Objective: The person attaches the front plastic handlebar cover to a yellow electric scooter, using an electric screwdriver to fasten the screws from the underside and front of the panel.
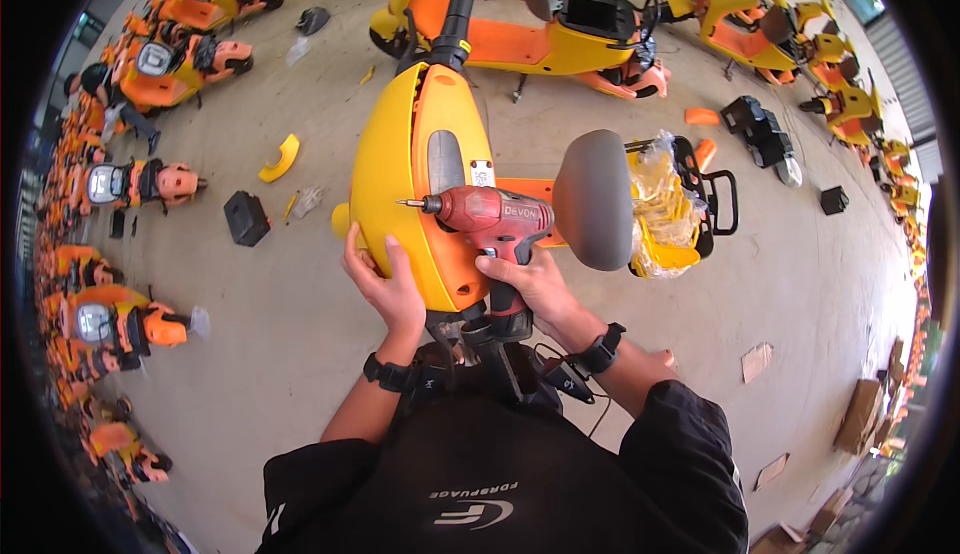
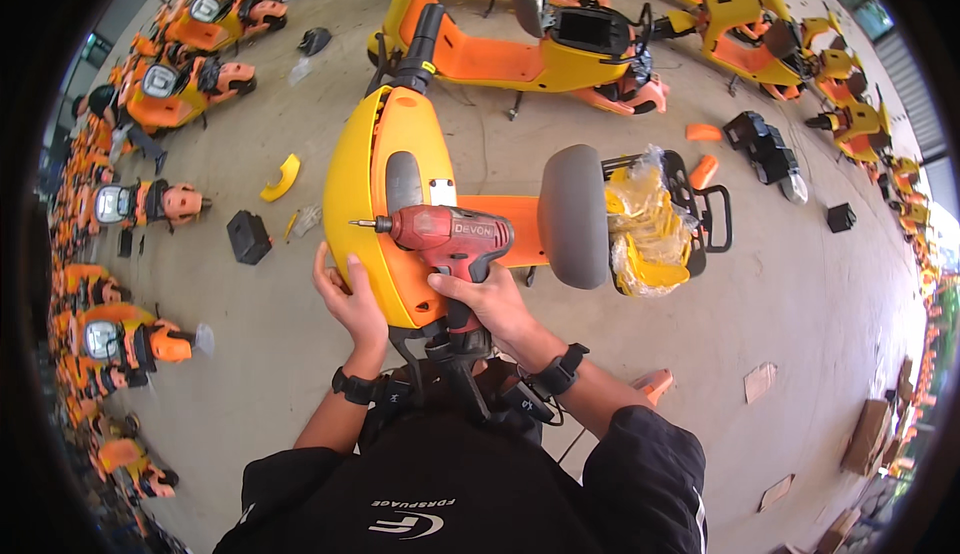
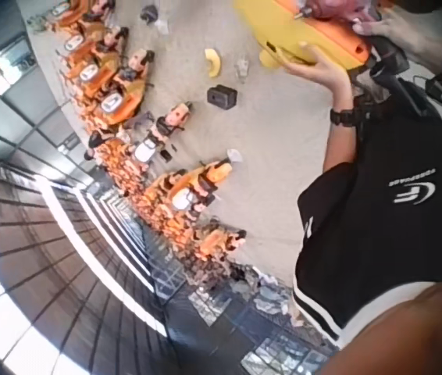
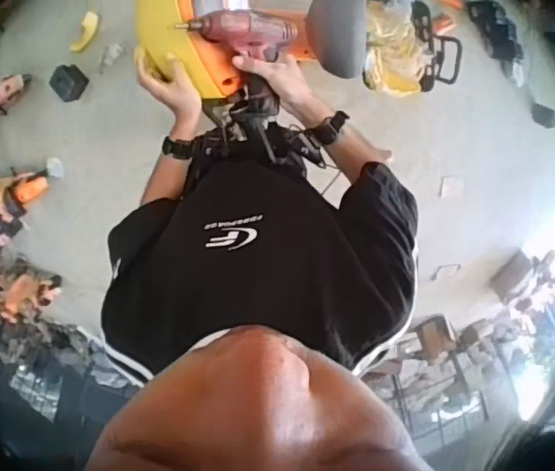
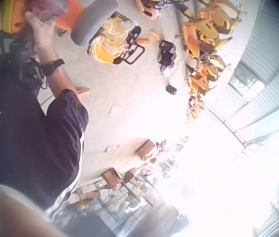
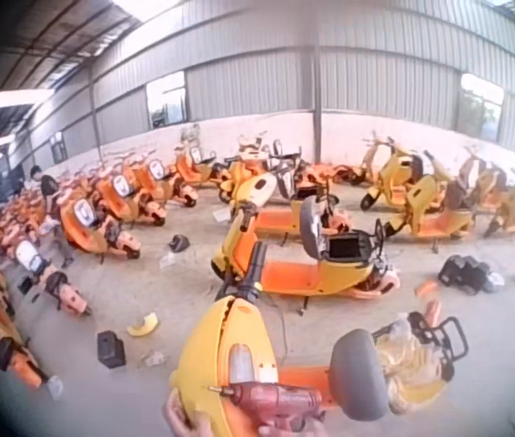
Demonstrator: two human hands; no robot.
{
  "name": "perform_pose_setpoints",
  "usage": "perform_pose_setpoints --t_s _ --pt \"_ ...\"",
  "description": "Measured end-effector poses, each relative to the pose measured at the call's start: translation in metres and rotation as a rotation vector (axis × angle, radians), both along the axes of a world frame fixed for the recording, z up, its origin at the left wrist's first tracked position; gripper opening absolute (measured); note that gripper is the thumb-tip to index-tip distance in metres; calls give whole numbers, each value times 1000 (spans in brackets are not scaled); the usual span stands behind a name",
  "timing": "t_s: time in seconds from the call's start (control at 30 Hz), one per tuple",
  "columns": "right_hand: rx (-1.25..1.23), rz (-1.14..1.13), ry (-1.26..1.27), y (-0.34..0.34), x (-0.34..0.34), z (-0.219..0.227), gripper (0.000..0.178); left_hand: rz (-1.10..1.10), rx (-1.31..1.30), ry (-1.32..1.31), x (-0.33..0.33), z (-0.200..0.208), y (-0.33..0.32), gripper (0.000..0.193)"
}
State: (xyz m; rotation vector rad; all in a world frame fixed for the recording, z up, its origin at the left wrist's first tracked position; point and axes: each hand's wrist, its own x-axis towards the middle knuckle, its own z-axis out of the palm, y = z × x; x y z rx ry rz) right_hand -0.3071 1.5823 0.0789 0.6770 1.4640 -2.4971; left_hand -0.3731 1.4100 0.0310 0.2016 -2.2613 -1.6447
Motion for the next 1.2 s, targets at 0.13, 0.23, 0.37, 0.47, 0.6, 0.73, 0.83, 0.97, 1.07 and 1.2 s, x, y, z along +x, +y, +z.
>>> perform_pose_setpoints --t_s 0.13,0.23,0.37,0.47,0.6,0.73,0.83,0.97,1.07,1.2 --pt "14 -23 29 6 2 -10 41 -104 -2 221 -3 2 8 43" --pt "30 8 49 3 0 -4 37 -93 -137 226 -5 3 4 52" --pt "-29 -14 58 3 0 -2 38 -72 -298 157 -6 10 11 76" --pt "-54 -8 7 7 -2 -3 40 5 -206 102 -8 10 13 78" --pt "-89 -11 20 0 -4 -9 41 89 -465 113 -19 15 2 65" --pt "-90 -25 42 -1 -7 -18 39 169 -367 9 -16 23 6 65" --pt "-136 13 15 7 -3 -21 39 267 -190 -72 -18 19 9 68" --pt "-232 -200 118 21 -3 -37 33 170 -154 -50 -19 20 20 60" --pt "-199 -102 20 47 13 -40 24 107 -133 -15 -20 5 -7 56" --pt "-153 -213 124 91 35 0 25 146 -95 -42 -23 -2 -4 65"
